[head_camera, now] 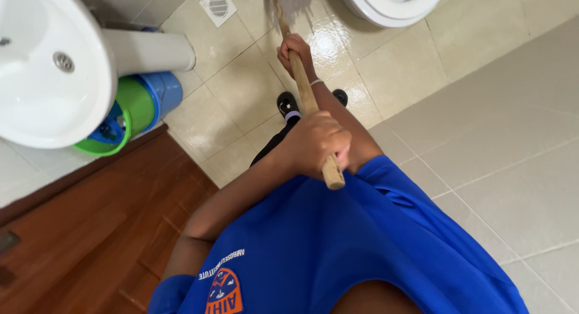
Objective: The person wipes a toilet rim with paper, flushes the toilet, and mops the bathroom floor using a mop.
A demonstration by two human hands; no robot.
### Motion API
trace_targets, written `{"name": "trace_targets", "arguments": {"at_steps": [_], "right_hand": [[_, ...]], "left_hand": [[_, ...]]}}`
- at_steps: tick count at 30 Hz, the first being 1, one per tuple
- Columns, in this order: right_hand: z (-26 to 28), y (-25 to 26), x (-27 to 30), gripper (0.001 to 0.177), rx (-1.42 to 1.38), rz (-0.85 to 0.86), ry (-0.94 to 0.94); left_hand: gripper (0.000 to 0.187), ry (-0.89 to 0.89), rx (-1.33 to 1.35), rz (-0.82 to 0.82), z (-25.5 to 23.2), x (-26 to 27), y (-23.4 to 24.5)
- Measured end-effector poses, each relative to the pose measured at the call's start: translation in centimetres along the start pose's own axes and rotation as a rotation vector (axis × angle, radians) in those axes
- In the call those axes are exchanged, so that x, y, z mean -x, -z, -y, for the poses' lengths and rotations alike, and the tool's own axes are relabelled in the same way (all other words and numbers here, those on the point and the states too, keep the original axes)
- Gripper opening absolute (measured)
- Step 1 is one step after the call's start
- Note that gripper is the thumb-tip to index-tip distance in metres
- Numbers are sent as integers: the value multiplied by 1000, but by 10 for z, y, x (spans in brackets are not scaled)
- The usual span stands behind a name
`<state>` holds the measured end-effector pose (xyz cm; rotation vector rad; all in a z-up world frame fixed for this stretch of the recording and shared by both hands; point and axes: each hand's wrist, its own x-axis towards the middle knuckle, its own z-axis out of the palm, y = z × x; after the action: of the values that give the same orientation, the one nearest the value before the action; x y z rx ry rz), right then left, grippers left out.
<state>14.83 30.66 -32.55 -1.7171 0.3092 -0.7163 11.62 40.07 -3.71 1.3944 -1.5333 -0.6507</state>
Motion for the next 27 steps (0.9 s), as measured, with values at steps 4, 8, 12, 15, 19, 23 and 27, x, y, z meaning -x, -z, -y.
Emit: {"name": "trace_targets", "arguments": {"at_steps": [4, 8, 12, 15, 19, 23, 27], "right_hand": [[4, -38, -10, 37, 19, 92, -9], [13, -61, 9, 29, -277, 183, -362], [27, -64, 18, 31, -197, 460, -223], [56, -58, 19, 32, -117, 540, 40], [73, -38, 15, 29, 13, 647, 54], [62, 12, 14, 22, 123, 753, 78], [41, 64, 21, 20, 253, 735, 50]], "left_hand": [[24, 59, -85, -108, -4, 26, 24], [24, 81, -68, -213, -27, 34, 43], [21, 108, -88, -322, -51, 42, 64], [26, 156, -56, -390, -72, 51, 79], [28, 177, 4, -535, -90, 53, 76], [25, 95, 167, -700, -86, 45, 47], [23, 32, 236, -783, -72, 31, 14]]}}
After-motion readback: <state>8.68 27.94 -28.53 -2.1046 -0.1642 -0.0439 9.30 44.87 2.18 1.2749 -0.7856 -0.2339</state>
